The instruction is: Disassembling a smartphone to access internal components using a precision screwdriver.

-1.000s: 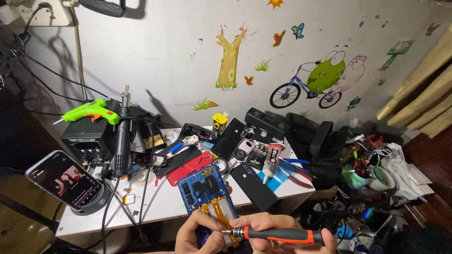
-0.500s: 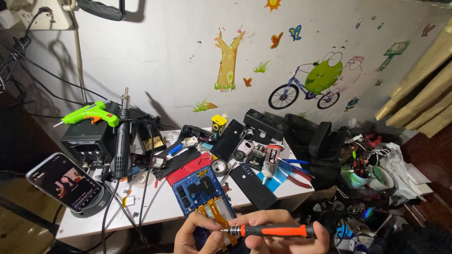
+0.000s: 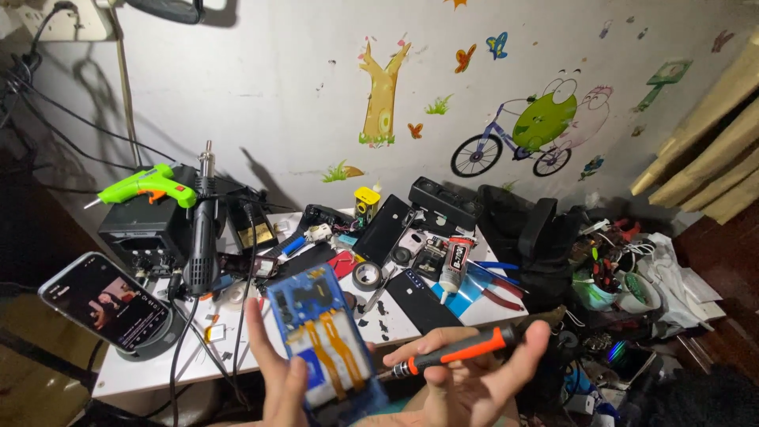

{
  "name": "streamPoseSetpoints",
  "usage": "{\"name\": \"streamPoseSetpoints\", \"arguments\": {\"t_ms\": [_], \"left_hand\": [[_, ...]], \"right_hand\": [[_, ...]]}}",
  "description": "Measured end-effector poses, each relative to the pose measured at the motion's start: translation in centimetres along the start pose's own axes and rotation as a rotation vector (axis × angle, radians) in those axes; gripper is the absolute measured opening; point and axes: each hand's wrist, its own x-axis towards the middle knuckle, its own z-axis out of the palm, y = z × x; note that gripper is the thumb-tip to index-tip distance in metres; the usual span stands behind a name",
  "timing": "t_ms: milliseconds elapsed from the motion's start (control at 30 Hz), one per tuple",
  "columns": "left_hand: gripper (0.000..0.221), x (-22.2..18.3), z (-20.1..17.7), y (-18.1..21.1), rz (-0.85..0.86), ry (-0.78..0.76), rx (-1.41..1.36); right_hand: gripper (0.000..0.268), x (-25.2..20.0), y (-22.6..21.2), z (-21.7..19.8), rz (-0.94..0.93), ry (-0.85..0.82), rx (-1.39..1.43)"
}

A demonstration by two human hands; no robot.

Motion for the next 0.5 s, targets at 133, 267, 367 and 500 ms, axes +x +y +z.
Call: {"name": "streamPoseSetpoints", "arguments": {"t_ms": [133, 267, 367, 500], "left_hand": [[0.103, -0.2, 3.7, 3.4, -0.031, 0.143, -0.022], [0.106, 0.7, 4.3, 5.2, -0.164, 0.296, 0.149], [0.112, 0.8, 3.4, 5.1, -0.146, 0.228, 0.145], [0.109, 0.7, 3.2, 5.0, -0.104, 0.172, 0.060]], "right_hand": [[0.119, -0.9, 0.7, 1.9, -0.218, 0.100, -0.431], [0.119, -1.7, 1.1, -1.5, -0.084, -0.026, -0.561], [0.097, -1.5, 1.4, -3.1, -0.148, -0.255, -0.446], [0.092, -1.5, 1.0, -4.2, -0.082, -0.353, -0.454]]}}
